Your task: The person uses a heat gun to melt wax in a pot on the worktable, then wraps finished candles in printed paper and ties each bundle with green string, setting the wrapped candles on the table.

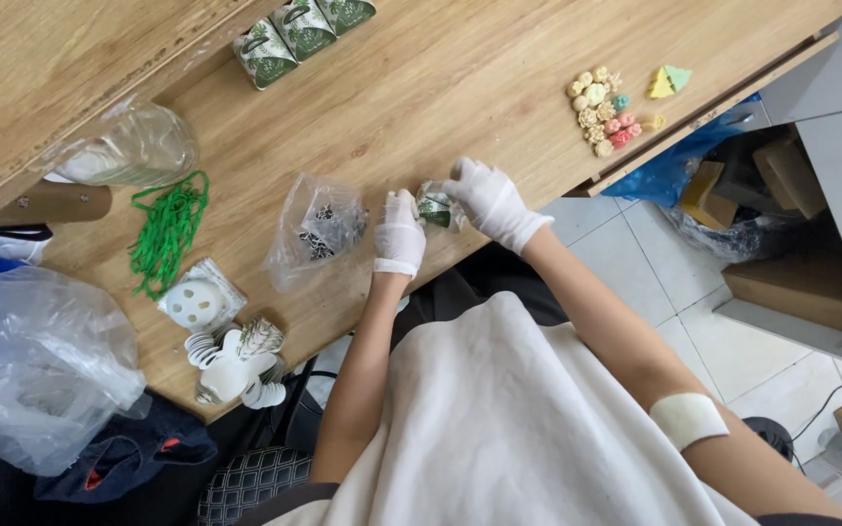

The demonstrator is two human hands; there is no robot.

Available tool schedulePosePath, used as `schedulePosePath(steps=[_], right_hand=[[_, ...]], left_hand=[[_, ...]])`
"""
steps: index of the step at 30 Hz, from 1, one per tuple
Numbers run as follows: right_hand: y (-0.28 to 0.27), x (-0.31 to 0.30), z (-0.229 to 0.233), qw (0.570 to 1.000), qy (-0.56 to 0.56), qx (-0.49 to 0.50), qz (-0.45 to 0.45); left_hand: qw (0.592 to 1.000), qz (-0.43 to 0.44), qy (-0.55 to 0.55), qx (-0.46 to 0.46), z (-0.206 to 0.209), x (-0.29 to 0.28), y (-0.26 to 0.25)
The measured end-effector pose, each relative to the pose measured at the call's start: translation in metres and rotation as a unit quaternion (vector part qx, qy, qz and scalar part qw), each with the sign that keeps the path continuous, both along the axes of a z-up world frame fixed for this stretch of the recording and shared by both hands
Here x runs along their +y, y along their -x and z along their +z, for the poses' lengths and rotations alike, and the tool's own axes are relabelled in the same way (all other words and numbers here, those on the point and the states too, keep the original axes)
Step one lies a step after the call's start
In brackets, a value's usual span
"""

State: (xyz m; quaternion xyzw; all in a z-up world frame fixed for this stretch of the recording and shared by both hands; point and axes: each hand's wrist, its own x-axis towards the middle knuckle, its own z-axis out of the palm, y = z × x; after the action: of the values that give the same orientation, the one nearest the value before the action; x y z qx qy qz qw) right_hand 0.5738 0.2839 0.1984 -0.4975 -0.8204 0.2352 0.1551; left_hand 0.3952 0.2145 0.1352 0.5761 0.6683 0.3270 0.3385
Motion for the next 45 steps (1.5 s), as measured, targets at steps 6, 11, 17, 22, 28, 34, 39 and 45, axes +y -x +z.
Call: schedulePosePath(steps=[6,11,17,22,28,34,39,45], right_hand=[[0.022,0.032,-0.007,0.949,-0.080,-0.183,0.243],[0.015,0.035,-0.017,0.911,-0.127,-0.202,0.335],[-0.006,0.024,0.012,0.983,0.016,-0.062,0.171],[-0.021,0.004,-0.005,0.993,0.064,-0.010,0.099],[-0.010,-0.013,-0.025,0.982,0.172,0.072,-0.021],[-0.001,-0.021,-0.032,0.970,0.185,0.089,-0.131],[0.001,-0.023,-0.026,0.957,0.201,0.118,-0.174],[-0.006,-0.020,-0.041,0.973,0.186,0.101,-0.091]], left_hand=[[0.941,-0.157,0.184,-0.237,0.037,-0.026,-0.021],[0.815,-0.156,0.350,-0.435,-0.011,-0.036,-0.075],[0.937,0.114,0.089,-0.318,-0.115,-0.032,-0.100],[0.975,0.168,0.033,-0.138,-0.028,-0.011,-0.068],[0.986,0.124,-0.014,-0.109,-0.099,-0.007,-0.069],[0.991,0.098,0.044,-0.081,-0.079,-0.012,-0.059],[0.997,0.050,0.004,-0.054,-0.062,-0.015,-0.054],[0.998,0.051,0.007,-0.024,-0.065,-0.015,-0.052]])
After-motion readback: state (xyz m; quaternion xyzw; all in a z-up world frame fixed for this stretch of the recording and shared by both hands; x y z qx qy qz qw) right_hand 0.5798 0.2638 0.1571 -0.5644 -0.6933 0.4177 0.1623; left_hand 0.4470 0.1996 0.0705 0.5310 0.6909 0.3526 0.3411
